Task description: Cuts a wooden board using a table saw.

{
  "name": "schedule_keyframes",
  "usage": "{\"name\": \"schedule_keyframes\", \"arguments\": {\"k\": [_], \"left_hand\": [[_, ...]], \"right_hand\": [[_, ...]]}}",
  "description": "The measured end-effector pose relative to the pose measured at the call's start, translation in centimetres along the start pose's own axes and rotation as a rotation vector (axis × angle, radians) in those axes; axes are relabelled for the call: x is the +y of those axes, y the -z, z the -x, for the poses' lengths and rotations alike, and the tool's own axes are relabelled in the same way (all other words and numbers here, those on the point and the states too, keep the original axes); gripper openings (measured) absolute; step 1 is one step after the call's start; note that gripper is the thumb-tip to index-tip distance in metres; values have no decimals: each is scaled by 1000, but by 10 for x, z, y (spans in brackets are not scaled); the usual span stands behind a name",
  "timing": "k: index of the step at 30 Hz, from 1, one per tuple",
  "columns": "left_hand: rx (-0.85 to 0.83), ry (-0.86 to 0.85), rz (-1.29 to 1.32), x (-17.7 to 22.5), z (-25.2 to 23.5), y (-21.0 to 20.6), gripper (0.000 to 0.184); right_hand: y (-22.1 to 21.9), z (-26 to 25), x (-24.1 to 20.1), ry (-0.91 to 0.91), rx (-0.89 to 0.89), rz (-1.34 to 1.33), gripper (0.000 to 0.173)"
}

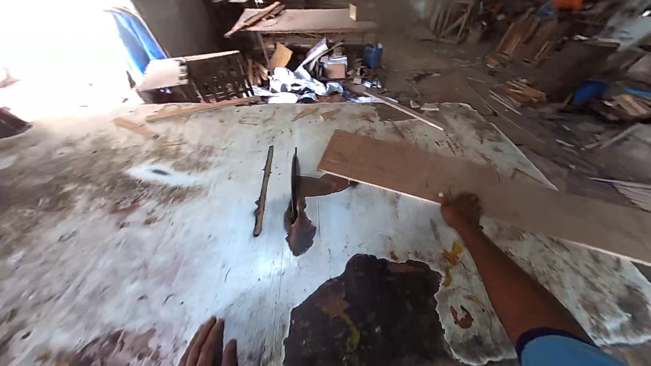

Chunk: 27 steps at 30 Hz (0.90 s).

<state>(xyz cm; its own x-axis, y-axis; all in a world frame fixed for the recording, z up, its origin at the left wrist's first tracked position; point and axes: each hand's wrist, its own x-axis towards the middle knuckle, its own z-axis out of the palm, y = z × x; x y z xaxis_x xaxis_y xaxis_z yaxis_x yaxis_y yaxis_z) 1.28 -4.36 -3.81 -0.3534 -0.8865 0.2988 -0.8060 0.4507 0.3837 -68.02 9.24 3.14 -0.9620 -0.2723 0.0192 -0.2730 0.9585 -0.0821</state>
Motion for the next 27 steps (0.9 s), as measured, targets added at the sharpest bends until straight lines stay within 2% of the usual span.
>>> {"name": "schedule_keyframes", "arguments": {"k": [4,8,12,15,18,20,21,24,27], "left_hand": [[8,13,42,2,0,2,52],[17,-5,38,-2,3,-2,53],[43,-17,32,1,1,-7,57],[28,-26,16,0,2,-8,60],[3,-74,56,-2,2,-8,62],[-19,-125,127,-1,4,-6,61],[-36,-143,165,2,10,-3,61],[-32,-186,263,19,44,6,60],[-21,-226,322,36,106,13,59]], "right_hand": [[4,60,-6,16,-65,91,91],[22,152,-3,119,-139,174,65],[46,230,9,103,-247,180,68],[53,257,39,197,-224,186,58],[51,271,86,261,-112,-59,48],[51,282,132,287,-19,-299,42],[54,292,159,278,11,-336,44],[66,322,248,121,88,-349,50],[73,356,337,-77,118,-338,58]]}}
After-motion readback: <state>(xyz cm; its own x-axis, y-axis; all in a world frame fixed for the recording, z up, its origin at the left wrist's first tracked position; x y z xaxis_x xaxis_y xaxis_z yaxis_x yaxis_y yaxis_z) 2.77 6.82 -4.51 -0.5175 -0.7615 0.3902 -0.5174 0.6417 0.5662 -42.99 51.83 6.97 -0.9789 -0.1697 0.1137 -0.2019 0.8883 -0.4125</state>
